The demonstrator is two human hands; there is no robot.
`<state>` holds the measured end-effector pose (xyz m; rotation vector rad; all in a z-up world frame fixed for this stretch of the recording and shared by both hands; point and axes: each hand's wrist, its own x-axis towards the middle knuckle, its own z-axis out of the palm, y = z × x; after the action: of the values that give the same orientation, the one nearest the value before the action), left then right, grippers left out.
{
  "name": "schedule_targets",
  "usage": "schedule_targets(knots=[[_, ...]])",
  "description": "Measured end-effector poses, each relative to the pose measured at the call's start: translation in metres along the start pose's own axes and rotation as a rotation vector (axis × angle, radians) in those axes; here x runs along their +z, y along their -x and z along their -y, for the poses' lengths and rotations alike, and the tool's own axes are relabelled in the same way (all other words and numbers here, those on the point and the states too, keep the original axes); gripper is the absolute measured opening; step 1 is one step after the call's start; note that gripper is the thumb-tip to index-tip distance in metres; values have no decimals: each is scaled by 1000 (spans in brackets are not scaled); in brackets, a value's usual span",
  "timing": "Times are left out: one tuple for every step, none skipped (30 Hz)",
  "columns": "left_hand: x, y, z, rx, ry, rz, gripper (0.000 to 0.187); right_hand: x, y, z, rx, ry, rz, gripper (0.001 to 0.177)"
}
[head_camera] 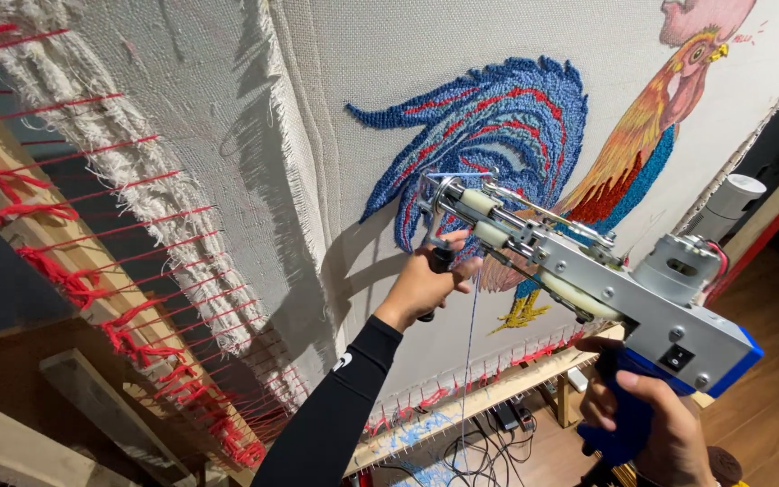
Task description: The person uses an electric tufting gun to punch blue yarn into fabric stretched on a wooden frame, filling in the tail feathers of a rooster design. They periodically pull and reposition the loose yarn strand and guide the gun along the drawn outlines to build up dense tufted rows.
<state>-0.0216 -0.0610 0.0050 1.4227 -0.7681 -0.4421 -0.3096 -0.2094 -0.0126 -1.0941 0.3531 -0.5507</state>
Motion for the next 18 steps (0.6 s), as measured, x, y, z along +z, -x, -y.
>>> schedule_targets(knots=[[3,0,-3,-15,31,50,58,-5,0,-1,-2,5,1,50],[6,0,-6,-31,61,100,63,-10,1,-3,-5,9,2,53],[6,-1,-4,-33,61,102,63,-14,1,-5,-4,9,0,53],[6,-3,-1,-41,60,154,55,-18,0,-8,8,2,-4,54],[7,-5,1,-48,60,207,49,-22,1,-10,18,-5,-9,55],[5,-6,4,-49,60,210,49,-22,0,-12,17,-5,-12,55],[5,-9,5,-31,49,232,41,-23,0,-12,21,-9,-13,54],[4,-12,7,-14,38,255,37,-23,-1,-12,25,-14,-13,54],[4,-12,3,-13,38,260,37,-30,-4,-15,22,-15,-18,54],[4,-11,-1,-4,16,249,33,-37,-8,-19,9,-42,16,54],[3,-10,-5,3,-6,236,32,-43,-11,-23,-3,-69,51,53],[2,-12,-4,3,-7,239,32,-35,-10,-20,-5,-71,49,53],[0,-13,-2,1,-13,235,31,-28,-9,-17,0,-72,45,51],[-1,-14,0,0,-19,231,30,-20,-8,-15,5,-73,41,49],[-3,-14,0,-3,-19,231,30,-14,-6,-12,7,-74,41,49],[-6,-14,1,19,-23,239,29,-9,-5,-9,16,-49,12,47],[-8,-13,1,41,-27,246,28,-2,-4,-6,25,-24,-14,45],[-10,-12,-1,39,-28,244,28,0,-3,-7,27,-25,-13,45]])
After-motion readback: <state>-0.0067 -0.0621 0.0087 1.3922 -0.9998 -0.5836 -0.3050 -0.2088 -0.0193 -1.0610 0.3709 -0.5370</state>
